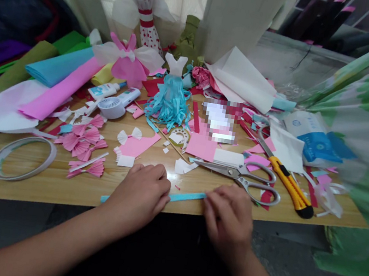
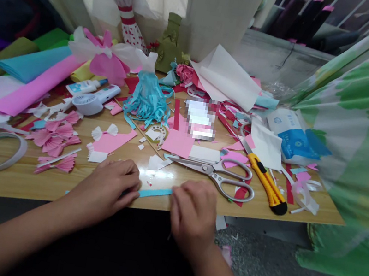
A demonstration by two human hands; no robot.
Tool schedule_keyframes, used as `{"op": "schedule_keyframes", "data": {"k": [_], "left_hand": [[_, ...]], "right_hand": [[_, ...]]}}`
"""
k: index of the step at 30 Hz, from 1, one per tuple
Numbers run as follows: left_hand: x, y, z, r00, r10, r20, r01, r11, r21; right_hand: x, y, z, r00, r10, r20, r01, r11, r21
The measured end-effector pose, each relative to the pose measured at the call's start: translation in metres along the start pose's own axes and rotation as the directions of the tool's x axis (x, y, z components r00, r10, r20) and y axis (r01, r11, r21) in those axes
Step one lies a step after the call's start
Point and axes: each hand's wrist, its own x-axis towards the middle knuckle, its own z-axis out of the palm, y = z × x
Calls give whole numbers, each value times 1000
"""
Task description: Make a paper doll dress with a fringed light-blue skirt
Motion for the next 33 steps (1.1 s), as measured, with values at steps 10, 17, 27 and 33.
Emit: {"op": "schedule_keyframes", "data": {"k": [10, 17, 27, 33], "left_hand": [[-1, 2, -3, 999, -31, 29, 31, 999, 13], [-9, 0, -1, 997, -73, 15, 72, 997, 28], [-36, -14, -2, 988, -128, -88, 140, 979, 148], [-38, 16, 5, 905, 157, -396, -91, 979, 182]], "right_hand": [[-13, -18, 5, 935, 0, 354, 61, 985, -163], [-23, 5, -11, 953, 105, 284, -28, 965, -261], [-25, 6, -8, 964, 46, 263, 24, 966, -257], [-25, 6, -6, 964, -2, 266, 73, 964, -257]]}}
